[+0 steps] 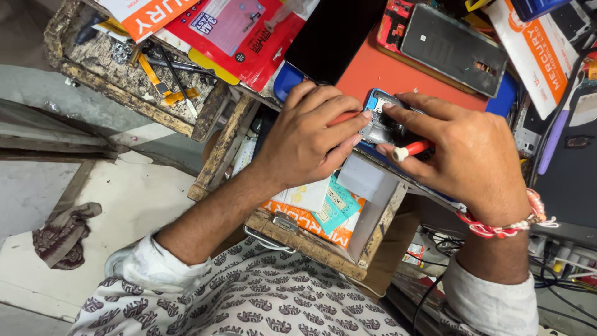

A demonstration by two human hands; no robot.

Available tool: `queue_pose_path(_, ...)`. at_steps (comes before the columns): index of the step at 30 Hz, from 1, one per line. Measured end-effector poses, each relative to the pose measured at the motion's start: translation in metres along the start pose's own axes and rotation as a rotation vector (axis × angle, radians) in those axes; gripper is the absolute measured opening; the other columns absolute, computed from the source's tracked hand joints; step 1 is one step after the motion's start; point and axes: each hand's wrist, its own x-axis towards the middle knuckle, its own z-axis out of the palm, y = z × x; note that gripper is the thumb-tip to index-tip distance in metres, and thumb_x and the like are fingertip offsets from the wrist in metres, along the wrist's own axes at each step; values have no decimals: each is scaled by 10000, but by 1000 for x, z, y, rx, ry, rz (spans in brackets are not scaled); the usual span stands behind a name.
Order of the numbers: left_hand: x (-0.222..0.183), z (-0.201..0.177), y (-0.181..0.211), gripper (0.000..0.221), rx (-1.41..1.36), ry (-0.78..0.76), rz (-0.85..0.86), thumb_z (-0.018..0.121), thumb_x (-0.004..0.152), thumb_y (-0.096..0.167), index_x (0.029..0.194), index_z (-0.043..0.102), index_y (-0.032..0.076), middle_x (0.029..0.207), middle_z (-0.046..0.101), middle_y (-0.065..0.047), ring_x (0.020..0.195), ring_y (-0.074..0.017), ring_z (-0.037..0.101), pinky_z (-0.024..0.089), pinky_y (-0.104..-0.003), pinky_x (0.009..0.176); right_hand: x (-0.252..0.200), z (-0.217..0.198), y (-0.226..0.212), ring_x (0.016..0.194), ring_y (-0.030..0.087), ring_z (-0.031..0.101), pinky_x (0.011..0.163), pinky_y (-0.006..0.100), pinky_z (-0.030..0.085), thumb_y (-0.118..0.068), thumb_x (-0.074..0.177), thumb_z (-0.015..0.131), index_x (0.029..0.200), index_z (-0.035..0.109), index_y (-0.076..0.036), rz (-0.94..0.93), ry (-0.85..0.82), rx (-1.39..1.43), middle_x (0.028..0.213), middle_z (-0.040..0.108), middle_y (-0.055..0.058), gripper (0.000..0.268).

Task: The person uses a screwdriver and their hands to disassemble and work on the internal components of a mobile phone on a repair bench, handling various circuit boards and wires.

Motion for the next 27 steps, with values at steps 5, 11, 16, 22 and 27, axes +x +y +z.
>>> queue_pose_path(5,-2,3,0,253,-15,-2,-13,749,987,187,1210,726,69,1226,657,-42,1201,-225,582,378,-463,1108,-1,-1,-1,843,276,733,666,388,584,-424,830,826,1197,788,-194,-6,-14,-11,1232,742,49,435)
queue_pose_path(11,-1,-1,-1,282,-68,-27,-44,756,969,206,1213,730,68,1319,619,-63,1266,-238,551,359,-473,1125,2,-5,-3,755,275,715,621,397,570,-374,781,837,1192,794,-202,-18,-55,-59,1204,737,31,448)
queue_pose_path(16,4,-7,2,253,82,-99,11,741,981,187,1207,724,74,1476,559,-77,1351,-234,507,333,-482,1150,6,-9,-3,748,266,715,621,392,569,-320,726,852,1211,794,-212,-27,-122,-97,1224,723,32,501)
queue_pose_path(22,15,-11,-4,303,78,-142,68,764,1002,231,1231,723,36,1513,556,-76,1452,-248,451,290,-504,1223,8,-10,-6,759,288,699,611,411,556,-249,712,852,1203,786,-171,-22,-134,-74,1232,703,49,501)
queue_pose_path(27,20,-11,-3,228,79,-171,54,789,948,250,1079,755,66,1472,573,-113,1455,-279,428,264,-525,1234,9,-11,-3,768,276,701,627,402,563,-171,741,826,1157,798,-168,-22,-144,-48,1230,695,34,417)
